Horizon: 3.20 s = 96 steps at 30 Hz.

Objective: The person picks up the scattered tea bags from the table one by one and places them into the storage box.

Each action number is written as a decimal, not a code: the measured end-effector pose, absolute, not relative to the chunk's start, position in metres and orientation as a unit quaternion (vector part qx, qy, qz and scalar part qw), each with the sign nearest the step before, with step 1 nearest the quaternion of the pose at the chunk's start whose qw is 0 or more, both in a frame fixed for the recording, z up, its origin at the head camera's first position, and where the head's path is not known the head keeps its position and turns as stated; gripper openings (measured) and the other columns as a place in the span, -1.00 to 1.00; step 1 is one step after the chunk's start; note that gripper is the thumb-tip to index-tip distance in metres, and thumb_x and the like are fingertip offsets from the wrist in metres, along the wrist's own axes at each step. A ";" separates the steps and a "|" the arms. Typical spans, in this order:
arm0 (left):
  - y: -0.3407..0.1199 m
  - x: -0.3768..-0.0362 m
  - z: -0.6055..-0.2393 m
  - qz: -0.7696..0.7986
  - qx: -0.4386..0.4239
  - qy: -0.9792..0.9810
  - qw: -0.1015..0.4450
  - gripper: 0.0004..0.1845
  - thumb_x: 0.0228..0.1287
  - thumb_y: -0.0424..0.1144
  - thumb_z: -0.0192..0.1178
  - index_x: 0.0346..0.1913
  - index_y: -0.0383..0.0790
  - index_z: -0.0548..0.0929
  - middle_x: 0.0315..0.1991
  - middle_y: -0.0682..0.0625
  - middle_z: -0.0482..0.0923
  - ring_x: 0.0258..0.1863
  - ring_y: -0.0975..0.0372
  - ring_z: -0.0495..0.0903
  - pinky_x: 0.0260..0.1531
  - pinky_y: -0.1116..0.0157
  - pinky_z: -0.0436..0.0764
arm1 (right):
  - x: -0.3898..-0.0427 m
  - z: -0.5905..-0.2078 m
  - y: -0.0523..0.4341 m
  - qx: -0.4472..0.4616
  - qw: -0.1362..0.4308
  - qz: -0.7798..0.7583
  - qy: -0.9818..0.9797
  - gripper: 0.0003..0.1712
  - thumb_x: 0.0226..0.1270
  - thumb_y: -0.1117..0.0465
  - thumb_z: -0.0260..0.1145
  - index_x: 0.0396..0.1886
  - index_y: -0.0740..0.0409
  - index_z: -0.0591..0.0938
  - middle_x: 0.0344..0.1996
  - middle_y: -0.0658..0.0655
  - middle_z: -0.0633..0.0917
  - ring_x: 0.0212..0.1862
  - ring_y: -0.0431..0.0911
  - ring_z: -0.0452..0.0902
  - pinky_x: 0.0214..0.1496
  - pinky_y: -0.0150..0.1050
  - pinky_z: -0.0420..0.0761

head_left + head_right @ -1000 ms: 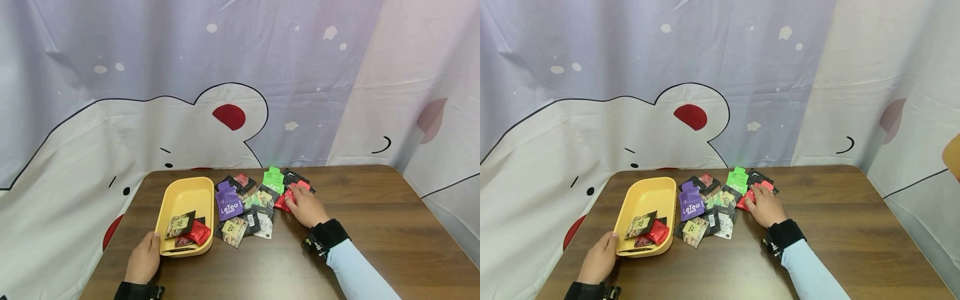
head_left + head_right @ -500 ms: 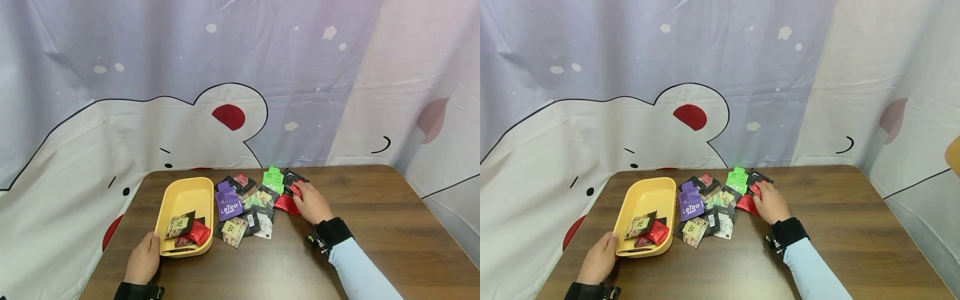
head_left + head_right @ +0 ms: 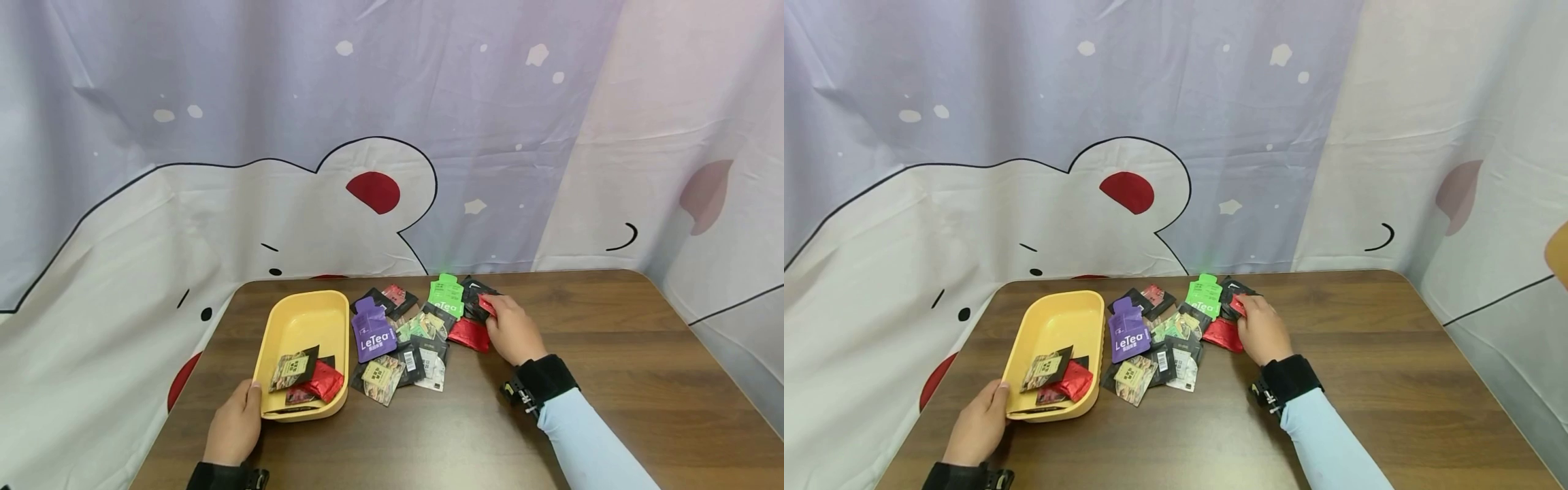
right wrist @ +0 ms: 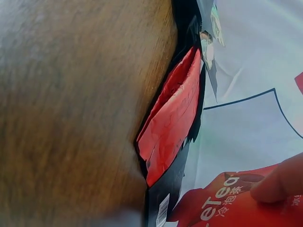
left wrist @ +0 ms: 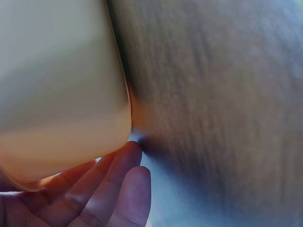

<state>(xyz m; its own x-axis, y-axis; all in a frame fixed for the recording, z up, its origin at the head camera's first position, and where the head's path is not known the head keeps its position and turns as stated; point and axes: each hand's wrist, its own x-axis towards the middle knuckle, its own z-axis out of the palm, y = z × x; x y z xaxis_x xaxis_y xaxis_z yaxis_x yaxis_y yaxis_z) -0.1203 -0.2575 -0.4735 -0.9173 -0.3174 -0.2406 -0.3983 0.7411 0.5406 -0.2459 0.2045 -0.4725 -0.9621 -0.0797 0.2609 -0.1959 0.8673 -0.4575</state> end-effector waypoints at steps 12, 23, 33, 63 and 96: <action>-0.257 -0.120 -0.474 0.304 -0.193 0.931 0.066 -0.33 0.67 0.06 -0.47 0.45 -0.42 0.26 0.35 -0.45 0.37 0.33 -0.30 0.39 0.23 -0.26 0.40 | -0.244 -0.469 0.202 0.082 0.141 0.262 -0.951 -0.48 0.36 0.38 0.18 0.33 0.24 0.52 0.18 0.36 0.59 0.17 0.29 0.57 0.23 0.23 0.52; -0.257 -0.121 -0.475 0.304 -0.196 0.930 0.066 -0.33 0.67 0.06 -0.46 0.45 -0.42 0.26 0.36 -0.45 0.36 0.34 -0.30 0.38 0.25 -0.26 0.38 | -0.241 -0.465 0.196 0.108 0.163 0.276 -0.941 -0.47 0.34 0.39 0.17 0.31 0.24 0.55 0.18 0.35 0.60 0.19 0.27 0.56 0.27 0.21 0.51; -0.258 -0.121 -0.474 0.304 -0.196 0.930 0.068 -0.31 0.66 0.08 -0.48 0.46 -0.42 0.25 0.36 -0.45 0.36 0.34 -0.31 0.38 0.25 -0.26 0.38 | -0.240 -0.458 0.183 0.112 0.156 0.284 -0.939 -0.47 0.35 0.38 0.19 0.34 0.19 0.54 0.22 0.31 0.59 0.23 0.24 0.55 0.31 0.19 0.49; -0.258 -0.120 -0.473 0.304 -0.192 0.931 0.068 -0.33 0.66 0.07 -0.47 0.45 -0.42 0.26 0.36 -0.44 0.37 0.34 -0.31 0.38 0.25 -0.26 0.38 | -0.234 -0.451 0.117 0.168 0.161 0.306 -0.923 -0.46 0.35 0.38 0.23 0.34 0.12 0.56 0.20 0.20 0.63 0.20 0.13 0.62 0.21 0.07 0.59; -0.258 -0.121 -0.477 0.306 -0.205 0.927 0.068 -0.33 0.66 0.06 -0.45 0.45 -0.43 0.26 0.36 -0.44 0.36 0.36 -0.30 0.37 0.27 -0.26 0.37 | -0.200 -0.434 -0.016 0.308 0.104 0.317 -0.891 -0.38 0.38 0.32 0.24 0.42 -0.05 0.49 0.12 0.03 0.65 0.13 -0.08 0.63 0.19 -0.16 0.62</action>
<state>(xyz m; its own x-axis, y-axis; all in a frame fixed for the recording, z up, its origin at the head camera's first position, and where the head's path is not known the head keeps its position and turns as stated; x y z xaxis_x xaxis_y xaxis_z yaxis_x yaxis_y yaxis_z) -0.1206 -0.2580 -0.4766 -0.9068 -0.3377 -0.2523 -0.4216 0.7288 0.5396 -0.2004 -0.0157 -0.4336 -0.7887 -0.4824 0.3812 -0.6147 0.6090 -0.5012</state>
